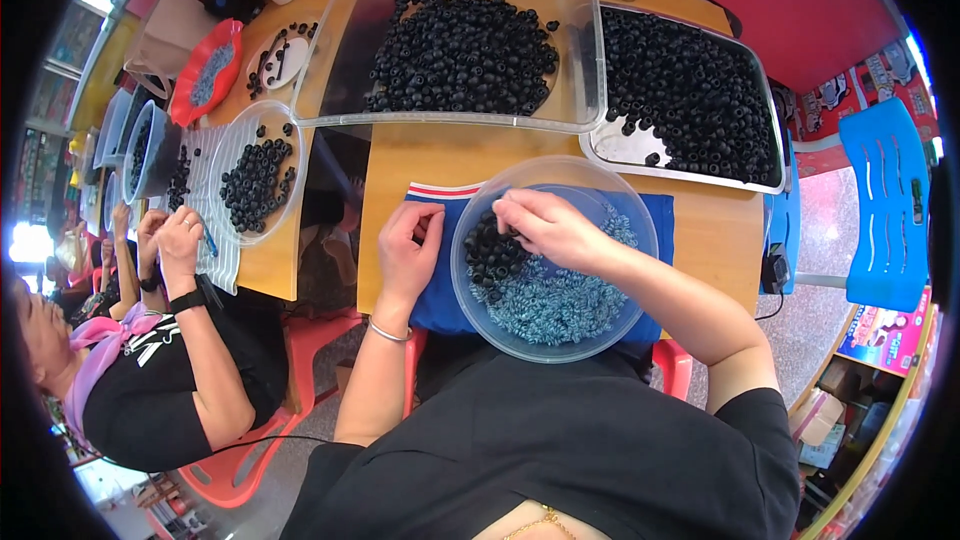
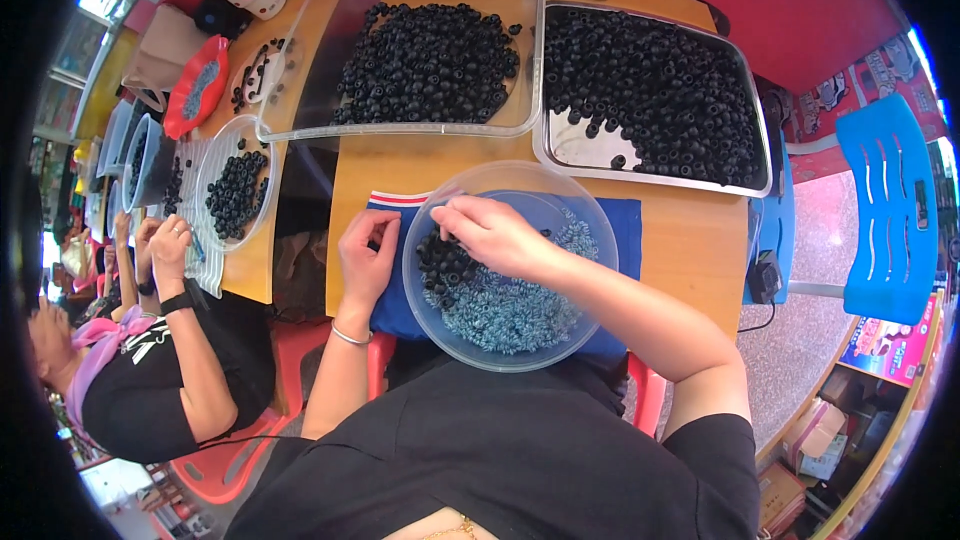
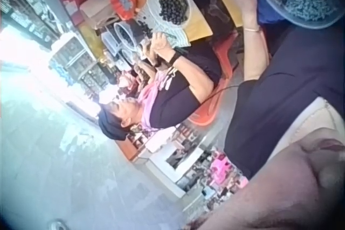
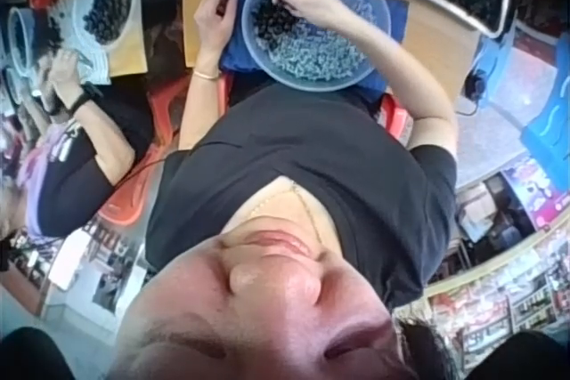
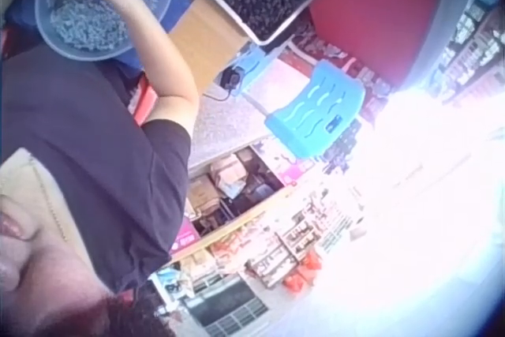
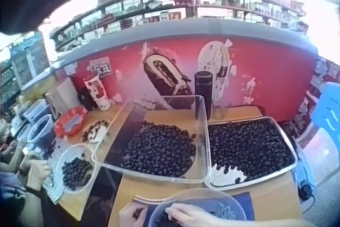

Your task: The person assembles small parts by inserting blue ribbed plugs into black grommets by hand. The person also transfers black grommets from a metal tray into the plastic bowl.

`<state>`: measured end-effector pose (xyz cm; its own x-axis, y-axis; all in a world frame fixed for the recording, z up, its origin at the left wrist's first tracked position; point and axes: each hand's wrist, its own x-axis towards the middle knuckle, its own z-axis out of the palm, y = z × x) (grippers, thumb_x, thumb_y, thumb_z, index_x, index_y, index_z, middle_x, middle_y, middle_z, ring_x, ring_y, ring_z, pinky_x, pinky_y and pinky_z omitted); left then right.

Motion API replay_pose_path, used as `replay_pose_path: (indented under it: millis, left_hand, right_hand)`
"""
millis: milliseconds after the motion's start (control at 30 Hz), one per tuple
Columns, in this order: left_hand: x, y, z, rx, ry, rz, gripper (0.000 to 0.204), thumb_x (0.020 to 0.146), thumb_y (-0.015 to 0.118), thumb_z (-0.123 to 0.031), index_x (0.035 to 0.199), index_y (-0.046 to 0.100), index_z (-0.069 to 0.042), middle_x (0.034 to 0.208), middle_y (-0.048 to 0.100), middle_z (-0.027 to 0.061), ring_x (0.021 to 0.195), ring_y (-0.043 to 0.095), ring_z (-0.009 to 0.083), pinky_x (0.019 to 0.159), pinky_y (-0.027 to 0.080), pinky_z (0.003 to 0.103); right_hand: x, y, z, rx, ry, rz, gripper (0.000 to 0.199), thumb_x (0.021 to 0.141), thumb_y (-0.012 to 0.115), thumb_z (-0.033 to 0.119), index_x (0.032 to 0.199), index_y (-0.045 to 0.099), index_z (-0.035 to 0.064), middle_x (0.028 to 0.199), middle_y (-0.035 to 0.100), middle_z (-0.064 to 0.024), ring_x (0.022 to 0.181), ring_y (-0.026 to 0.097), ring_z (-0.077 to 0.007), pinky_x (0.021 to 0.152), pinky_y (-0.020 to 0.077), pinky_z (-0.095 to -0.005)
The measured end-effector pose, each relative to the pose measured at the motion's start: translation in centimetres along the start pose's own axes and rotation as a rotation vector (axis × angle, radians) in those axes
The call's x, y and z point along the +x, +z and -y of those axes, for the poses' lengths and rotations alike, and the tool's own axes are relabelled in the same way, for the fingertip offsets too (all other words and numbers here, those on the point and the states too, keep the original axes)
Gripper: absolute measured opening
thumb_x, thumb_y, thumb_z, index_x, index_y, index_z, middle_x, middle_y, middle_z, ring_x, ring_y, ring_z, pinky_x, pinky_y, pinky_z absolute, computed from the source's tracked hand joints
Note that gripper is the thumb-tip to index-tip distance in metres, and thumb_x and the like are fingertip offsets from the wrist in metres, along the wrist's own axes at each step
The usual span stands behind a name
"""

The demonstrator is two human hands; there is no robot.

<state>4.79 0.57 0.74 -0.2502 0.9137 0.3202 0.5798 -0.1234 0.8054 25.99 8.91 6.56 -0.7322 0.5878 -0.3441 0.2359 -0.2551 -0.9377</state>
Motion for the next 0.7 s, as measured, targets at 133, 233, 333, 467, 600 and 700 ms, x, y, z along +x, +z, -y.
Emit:
replay_pose_path:
  millis: [133,233,333,467,600,700]
  left_hand:
    - [-0.1,0.0,0.0,-0.003,0.002,-0.003,0.005,0.085,0.067,0.003,0.09,0.067,0.001,0.078,0.062,0.008,0.058,0.056,0.0143,0.054,0.044,0.025]
    - [-0.1,0.0,-0.1,-0.011,0.009,-0.008,0.005,0.085,0.067,0.003,0.09,0.067,0.001,0.079,0.063,0.0081,0.059,0.056,0.0144,0.054,0.045,0.025]
    - [0.0,-0.1,0.0,0.009,0.012,0.001,0.005,0.085,0.067,0.003,0.09,0.067,0.001,0.08,0.063,0.0081,0.059,0.057,0.0144,0.055,0.045,0.025]
    - [0.2,-0.1,-0.1,0.003,-0.001,0.001,0.005,0.085,0.067,0.003,0.09,0.067,0.001,0.08,0.063,0.0082,0.06,0.057,0.0145,0.055,0.045,0.025]
    - [0.2,0.0,0.0,-0.006,0.009,-0.005,0.006,0.084,0.067,0.002,0.09,0.067,0.001,0.079,0.063,0.0083,0.059,0.057,0.0149,0.055,0.045,0.025]
    - [0.0,-0.1,0.0,-0.004,0.005,-0.006,0.006,0.084,0.067,0.002,0.09,0.067,0.001,0.078,0.062,0.0083,0.059,0.057,0.0153,0.055,0.045,0.025]
  right_hand:
    - [0.1,1.6,1.2,-0.151,-0.067,-0.082,0.03,0.103,0.048,0.029,0.097,0.059,0.0019,0.083,0.057,-0.0039,0.074,0.058,-0.0101,0.061,0.0499,-0.0254]
    - [-0.3,0.9,1.1,-0.28,-0.125,-0.077,0.031,0.103,0.048,0.026,0.113,0.06,-0.0009,0.098,0.064,-0.0087,0.086,0.064,-0.0145,0.071,0.0559,-0.0295]
    - [-1.1,0.3,1.3,-0.351,-0.165,-0.101,0.031,0.102,0.049,0.022,0.121,0.059,-0.0009,0.104,0.066,-0.0104,0.088,0.065,-0.0162,0.072,0.0563,-0.0306]
    - [-2.6,-1.2,2.0,-0.393,-0.246,-0.084,0.027,0.1,0.052,0.014,0.12,0.061,-0.0011,0.107,0.067,-0.0113,0.087,0.067,-0.0167,0.073,0.056,-0.0299]
    - [-4.6,-4.1,3.2,-0.341,-0.221,-0.08,0.021,0.097,0.056,0.01,0.113,0.066,0.0002,0.098,0.069,-0.0071,0.084,0.067,-0.0135,0.071,0.0555,-0.0276]
    - [-6.0,-6.9,4.0,-0.243,-0.137,-0.273,0.019,0.096,0.054,0.008,0.108,0.067,0.0016,0.096,0.068,-0.005,0.083,0.066,-0.0108,0.068,0.053,-0.0234]
